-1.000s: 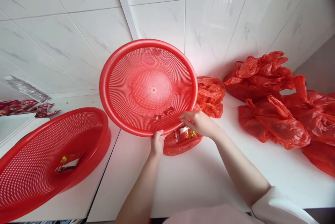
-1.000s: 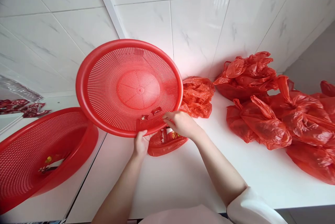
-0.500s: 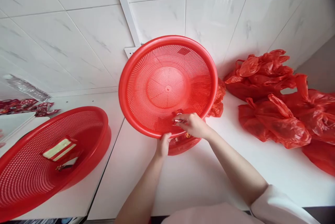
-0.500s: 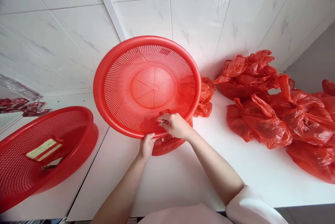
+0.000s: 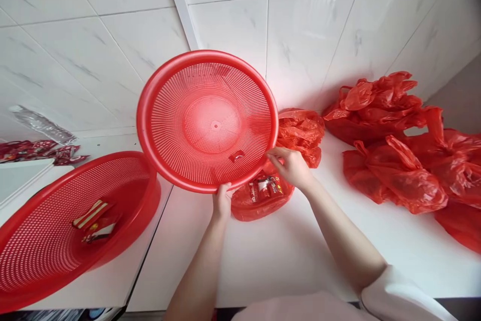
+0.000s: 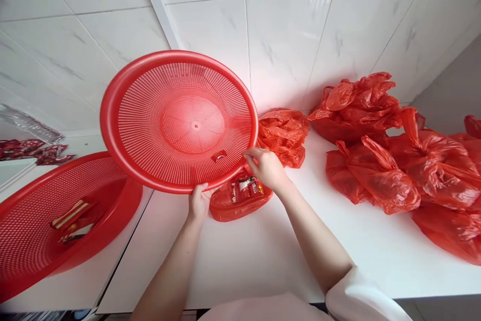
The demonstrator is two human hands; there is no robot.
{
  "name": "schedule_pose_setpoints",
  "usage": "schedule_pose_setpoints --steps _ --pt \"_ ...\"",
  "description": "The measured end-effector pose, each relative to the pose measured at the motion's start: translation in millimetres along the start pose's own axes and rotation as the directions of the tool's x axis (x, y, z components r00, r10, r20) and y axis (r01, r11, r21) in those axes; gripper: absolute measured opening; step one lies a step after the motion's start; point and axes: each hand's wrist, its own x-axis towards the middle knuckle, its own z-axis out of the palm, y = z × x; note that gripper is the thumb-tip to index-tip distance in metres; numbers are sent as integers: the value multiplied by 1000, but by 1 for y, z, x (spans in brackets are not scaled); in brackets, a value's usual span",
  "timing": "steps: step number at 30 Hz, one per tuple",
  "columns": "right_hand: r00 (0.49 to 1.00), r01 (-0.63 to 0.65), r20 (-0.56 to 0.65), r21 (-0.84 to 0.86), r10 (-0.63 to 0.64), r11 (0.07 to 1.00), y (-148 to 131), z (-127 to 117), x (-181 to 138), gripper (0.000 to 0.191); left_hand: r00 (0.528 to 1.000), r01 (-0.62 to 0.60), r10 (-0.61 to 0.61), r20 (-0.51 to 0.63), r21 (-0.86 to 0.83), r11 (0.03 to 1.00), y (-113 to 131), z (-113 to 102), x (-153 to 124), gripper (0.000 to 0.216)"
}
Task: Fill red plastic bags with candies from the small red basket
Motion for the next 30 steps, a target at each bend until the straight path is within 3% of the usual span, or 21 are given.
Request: schedule_pose_setpoints --steps 2,4,6,10,13,16,18,22,30 --pt "994 93 -57 12 -92 996 -4 1 -1 26 997 60 -61 53 20 998 -4 2 -4 33" --pt "987 158 -17 -44 -159 987 -5 4 -2 28 987 112 -115 114 32 993 -8 4 -9 35" --pt "983 173 89 -153 -161 973 -3 12 -3 33 970 164 -168 178 33 986 -11 6 -13 38" --pt "947 138 319 -303 -36 943 2 29 -7 46 947 230 -234 222 45 972 -14 7 -18 41" --pt "905 176 421 -247 -58 953 -1 33 -9 43 959 206 -212 188 50 977 -13 6 -16 39" --pt "850 257 488 -56 -198 965 -4 28 -8 39 975 159 -165 147 50 986 -11 4 -11 36" --pt "849 256 465 52 -250 965 -5 25 -6 34 983 126 -129 130 36 991 -10 3 -7 37" --pt "907 175 353 180 -229 968 -7 18 -4 28 989 82 -80 121 -8 997 -8 -3 2 37" --pt "918 68 359 278 -169 958 -8 15 -6 25 998 13 -9 67 -52 999 0 -13 12 30"
